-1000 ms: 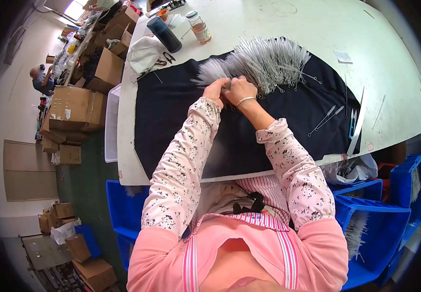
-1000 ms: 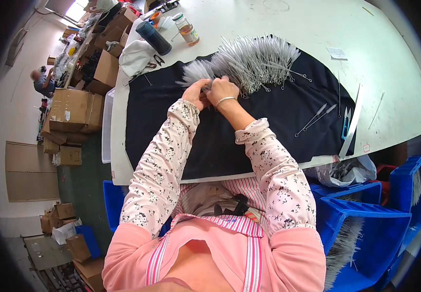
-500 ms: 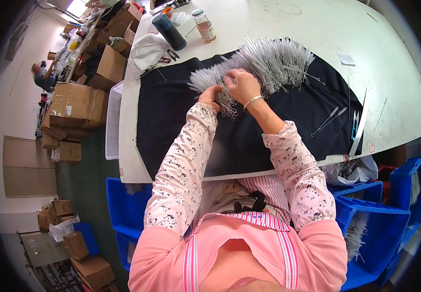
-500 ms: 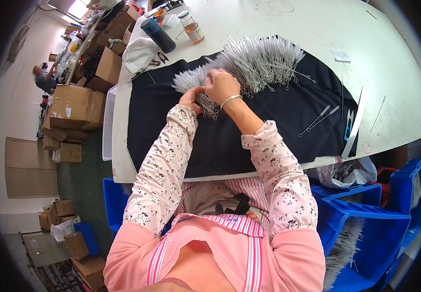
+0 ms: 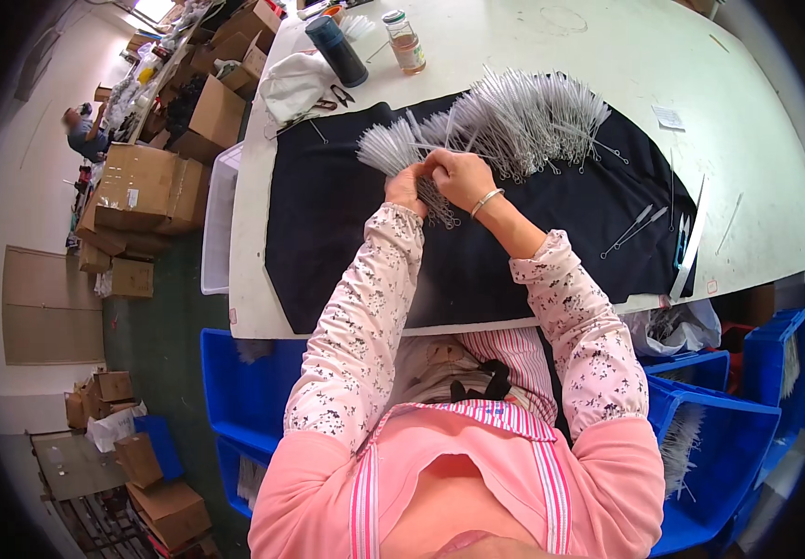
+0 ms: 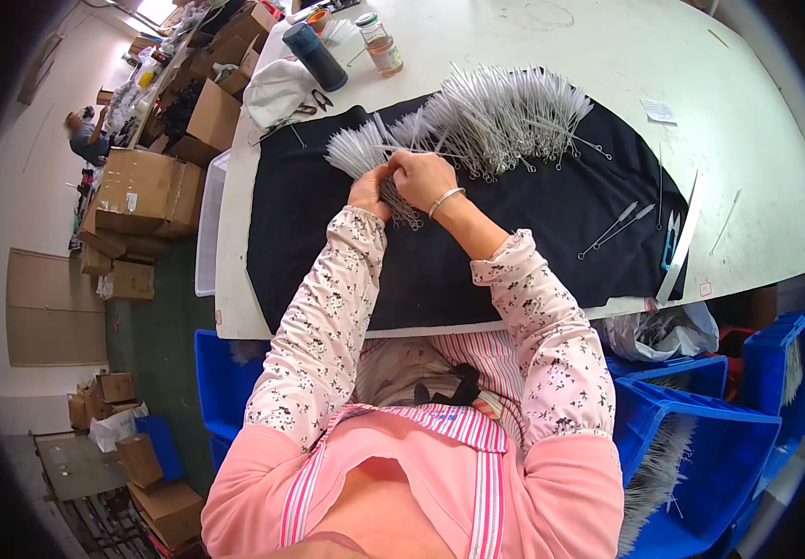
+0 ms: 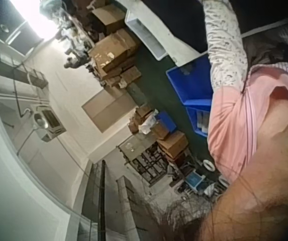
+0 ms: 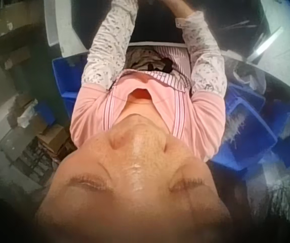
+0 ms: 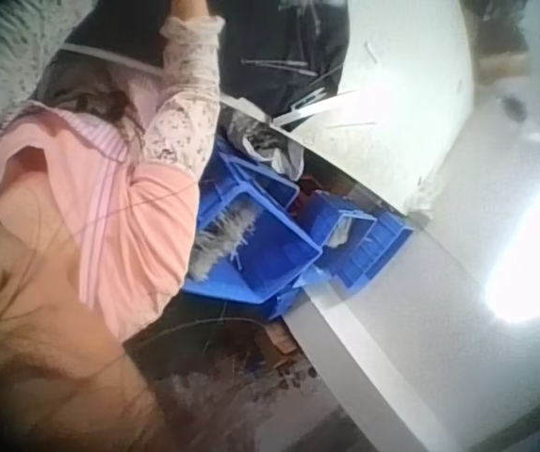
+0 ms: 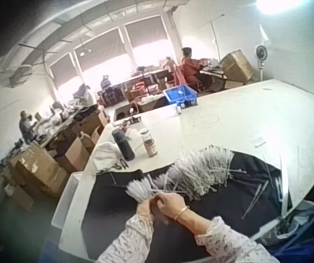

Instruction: The person gathers loose white cable ties from a black cloth on a table, aligns them into neat bundles, and secures them with a twist tie. They then place the finished bundles into a blue bin. The process is repeated multiple times throughout the video.

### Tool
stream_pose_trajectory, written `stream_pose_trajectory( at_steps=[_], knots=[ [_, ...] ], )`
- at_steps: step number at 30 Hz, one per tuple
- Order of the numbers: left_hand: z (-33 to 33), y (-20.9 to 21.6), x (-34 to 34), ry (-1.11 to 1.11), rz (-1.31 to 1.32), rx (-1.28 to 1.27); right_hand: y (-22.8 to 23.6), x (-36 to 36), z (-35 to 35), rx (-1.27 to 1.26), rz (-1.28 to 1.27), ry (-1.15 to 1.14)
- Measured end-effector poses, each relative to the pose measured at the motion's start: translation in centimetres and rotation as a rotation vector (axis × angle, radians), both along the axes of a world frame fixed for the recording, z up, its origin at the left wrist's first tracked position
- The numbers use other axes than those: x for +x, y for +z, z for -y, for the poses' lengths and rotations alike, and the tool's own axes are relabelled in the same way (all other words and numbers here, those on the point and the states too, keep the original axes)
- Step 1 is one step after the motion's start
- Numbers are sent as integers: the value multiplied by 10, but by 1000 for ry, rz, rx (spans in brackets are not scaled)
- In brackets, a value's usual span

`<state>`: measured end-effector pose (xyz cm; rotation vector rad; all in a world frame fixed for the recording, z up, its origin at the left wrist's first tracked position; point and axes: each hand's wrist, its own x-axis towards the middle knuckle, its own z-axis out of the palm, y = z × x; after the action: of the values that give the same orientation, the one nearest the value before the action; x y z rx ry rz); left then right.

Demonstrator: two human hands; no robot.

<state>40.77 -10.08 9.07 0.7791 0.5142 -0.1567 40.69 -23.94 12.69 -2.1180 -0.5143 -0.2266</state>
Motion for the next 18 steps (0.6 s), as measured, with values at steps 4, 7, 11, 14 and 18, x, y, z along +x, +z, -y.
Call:
stream_pose_trajectory(
  at_steps=[4,7,11,14,18],
  knots=[
    [3,13,-10,190,60,215,-7,1,2,226,81,-233],
    [-3,17,-19,105,103,127,-11,2,0,-67,127,-341],
    [-10,-1,-23,54,140,-52,-5,-12,-9,-199,39,-68],
    [-10,-3,-31,62,141,-179,14,-23,-17,-280,85,-49],
    [-16,3,-41,70,162,-169,22,-22,-22,-129,61,-105]
  ],
)
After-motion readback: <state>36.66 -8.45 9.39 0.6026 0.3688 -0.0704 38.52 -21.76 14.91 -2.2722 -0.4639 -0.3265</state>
